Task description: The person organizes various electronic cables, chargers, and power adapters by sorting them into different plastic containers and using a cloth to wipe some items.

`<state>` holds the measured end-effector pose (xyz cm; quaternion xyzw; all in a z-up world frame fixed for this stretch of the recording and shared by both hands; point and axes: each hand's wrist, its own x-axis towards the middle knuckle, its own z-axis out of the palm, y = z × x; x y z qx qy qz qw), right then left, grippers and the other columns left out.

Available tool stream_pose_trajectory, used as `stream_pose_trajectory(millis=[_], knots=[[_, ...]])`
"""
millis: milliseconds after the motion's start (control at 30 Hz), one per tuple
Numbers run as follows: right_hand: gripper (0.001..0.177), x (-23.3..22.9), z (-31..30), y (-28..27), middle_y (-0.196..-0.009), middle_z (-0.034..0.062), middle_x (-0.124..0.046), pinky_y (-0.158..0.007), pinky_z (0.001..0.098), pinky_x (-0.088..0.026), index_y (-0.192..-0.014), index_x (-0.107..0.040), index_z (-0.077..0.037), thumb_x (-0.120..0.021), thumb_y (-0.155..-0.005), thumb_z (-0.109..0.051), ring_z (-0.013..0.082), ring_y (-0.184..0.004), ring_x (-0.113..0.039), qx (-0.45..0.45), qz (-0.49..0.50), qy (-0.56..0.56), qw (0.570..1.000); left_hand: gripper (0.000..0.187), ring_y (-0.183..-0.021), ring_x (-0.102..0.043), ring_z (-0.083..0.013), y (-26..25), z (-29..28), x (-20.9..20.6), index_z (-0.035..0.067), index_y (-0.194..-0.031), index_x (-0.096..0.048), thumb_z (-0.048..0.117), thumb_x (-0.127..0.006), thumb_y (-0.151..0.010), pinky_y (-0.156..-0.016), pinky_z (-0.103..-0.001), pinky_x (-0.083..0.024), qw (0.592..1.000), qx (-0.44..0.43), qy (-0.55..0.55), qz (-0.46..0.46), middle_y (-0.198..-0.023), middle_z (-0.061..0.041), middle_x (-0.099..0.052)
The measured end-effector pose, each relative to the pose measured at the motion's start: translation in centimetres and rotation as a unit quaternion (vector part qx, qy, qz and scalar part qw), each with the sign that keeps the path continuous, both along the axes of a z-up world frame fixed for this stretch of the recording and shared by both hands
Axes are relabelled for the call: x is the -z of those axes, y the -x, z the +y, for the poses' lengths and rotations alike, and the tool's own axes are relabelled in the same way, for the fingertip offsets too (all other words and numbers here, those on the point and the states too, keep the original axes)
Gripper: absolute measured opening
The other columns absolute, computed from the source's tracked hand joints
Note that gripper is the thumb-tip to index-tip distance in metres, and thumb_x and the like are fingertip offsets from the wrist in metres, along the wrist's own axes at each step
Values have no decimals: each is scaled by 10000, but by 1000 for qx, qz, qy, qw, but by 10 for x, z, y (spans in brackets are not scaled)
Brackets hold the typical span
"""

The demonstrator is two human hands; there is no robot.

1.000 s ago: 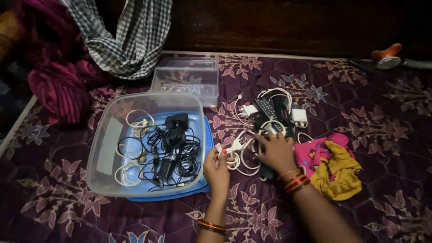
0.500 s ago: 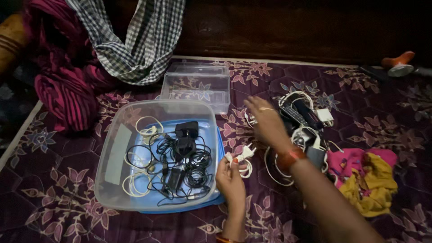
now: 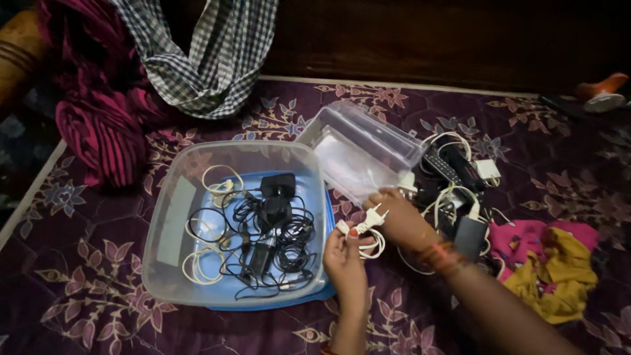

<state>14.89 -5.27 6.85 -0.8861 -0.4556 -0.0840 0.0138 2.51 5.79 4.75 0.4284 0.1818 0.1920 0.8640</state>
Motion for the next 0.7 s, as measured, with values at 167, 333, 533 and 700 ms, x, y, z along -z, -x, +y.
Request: stream_pose_trajectory(millis=[167, 333, 533, 700], knots=[[280, -4, -37, 58, -1022, 133, -682, -1003, 471, -432, -1072, -662, -62, -636, -794, -93, 344, -1024, -629, -1, 126, -99, 987, 344, -804, -741, -196, 0, 0, 4, -39, -1211, -600, 218, -639, -985, -679, -291, -616, 999, 14, 28, -33, -1009, -129, -709], [211, 5, -89, 68, -1072, 73, -697, -1128, 516, -327, -1072, -648, -123, -620, -863, -118, 266, -1155, -634, 23, 191, 21, 981, 368, -832, -754, -208, -6, -2, 20, -51, -1205, -552, 232, -645, -989, -699, -309, -634, 997, 33, 47, -54, -1022, -132, -694], [635, 0, -147, 68, -1245, 26, -670, -1040, 657, -223, -1240, -621, -237, -692, -639, -46, 274, -1219, -575, 10, 188, -24, 982, 373, -836, -755, -204, -6, 6, 23, -35, -1252, -583, 211, -646, -979, -665, -285, -580, 1000, 23, 0, 4, -1027, -156, -713], [204, -16, -130, 80, -1019, 54, -660, -964, 357, -475, -1010, -735, -172, -781, -813, -195, 272, -1044, -590, 31, 218, 26, 975, 367, -827, -751, -211, -8, 5, 21, -34, -1239, -578, 201, -649, -968, -697, -292, -619, 999, 19, 34, -21, -1037, -128, -701]])
